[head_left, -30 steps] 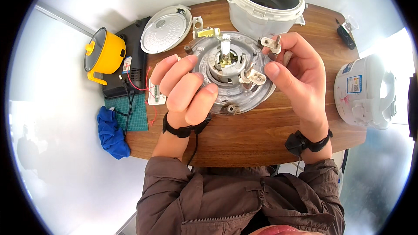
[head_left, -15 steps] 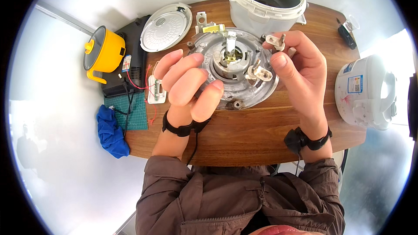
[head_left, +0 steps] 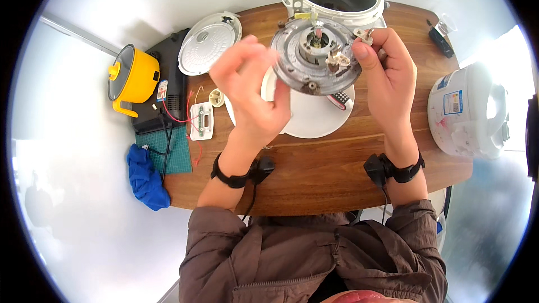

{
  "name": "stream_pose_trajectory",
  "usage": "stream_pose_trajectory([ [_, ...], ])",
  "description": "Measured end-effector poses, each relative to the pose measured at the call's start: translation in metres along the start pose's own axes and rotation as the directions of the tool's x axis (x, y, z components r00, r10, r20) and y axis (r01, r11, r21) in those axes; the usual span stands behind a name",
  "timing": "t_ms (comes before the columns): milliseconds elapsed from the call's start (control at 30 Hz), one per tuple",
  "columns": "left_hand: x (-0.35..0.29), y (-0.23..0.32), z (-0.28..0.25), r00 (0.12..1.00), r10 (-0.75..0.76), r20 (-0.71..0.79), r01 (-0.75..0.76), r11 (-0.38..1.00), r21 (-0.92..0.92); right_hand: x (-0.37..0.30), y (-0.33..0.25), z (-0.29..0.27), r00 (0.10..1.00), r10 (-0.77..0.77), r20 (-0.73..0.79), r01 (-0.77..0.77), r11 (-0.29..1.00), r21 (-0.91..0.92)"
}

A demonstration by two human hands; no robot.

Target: The person assembles a rice cooker by inserting the heating element into the base, connecting the control panel, and fitting the inner pot. The person handles the heating element, control panel, and inner pot sequentially.

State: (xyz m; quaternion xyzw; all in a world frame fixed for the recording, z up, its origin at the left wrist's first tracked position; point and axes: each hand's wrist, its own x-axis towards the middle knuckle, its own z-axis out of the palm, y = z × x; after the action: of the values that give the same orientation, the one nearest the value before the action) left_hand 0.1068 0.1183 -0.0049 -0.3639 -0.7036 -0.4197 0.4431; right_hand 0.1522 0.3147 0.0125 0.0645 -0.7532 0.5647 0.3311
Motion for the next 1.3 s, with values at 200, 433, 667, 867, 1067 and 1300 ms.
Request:
stream_pose_trajectory([
  [200, -0.013, -0.006, -0.025, 0.666, -0.619, 0.415, 0.671, 0.255, -0.696, -0.001, 0.017, 0.007, 0.998, -0.033, -0.046, 0.034, 0.999, 0.009],
  [433, -0.029, -0.001, -0.039, 0.348, -0.419, 0.838, 0.607, -0.580, -0.543, -0.026, 0.030, 0.036, 0.992, -0.121, 0.029, 0.118, 0.990, 0.076],
  [667, -0.052, -0.014, -0.053, 0.249, -0.478, 0.842, 0.465, -0.704, -0.537, -0.053, 0.044, 0.063, 0.958, -0.069, 0.277, 0.043, 0.994, 0.100],
  [867, -0.090, -0.041, -0.061, 0.283, -0.476, 0.833, 0.336, -0.764, -0.551, -0.056, 0.031, 0.071, 0.892, 0.158, 0.423, -0.133, 0.987, -0.089],
  [1067, -0.093, -0.039, -0.058, 0.209, -0.545, 0.812, 0.404, -0.708, -0.579, -0.064, 0.040, 0.069, 0.879, 0.215, 0.425, -0.280, 0.955, 0.096],
  [1300, -0.094, -0.040, -0.057, 0.182, -0.540, 0.822, 0.425, -0.710, -0.561, -0.060, 0.030, 0.068, 0.955, 0.199, 0.218, -0.213, 0.976, 0.045],
])
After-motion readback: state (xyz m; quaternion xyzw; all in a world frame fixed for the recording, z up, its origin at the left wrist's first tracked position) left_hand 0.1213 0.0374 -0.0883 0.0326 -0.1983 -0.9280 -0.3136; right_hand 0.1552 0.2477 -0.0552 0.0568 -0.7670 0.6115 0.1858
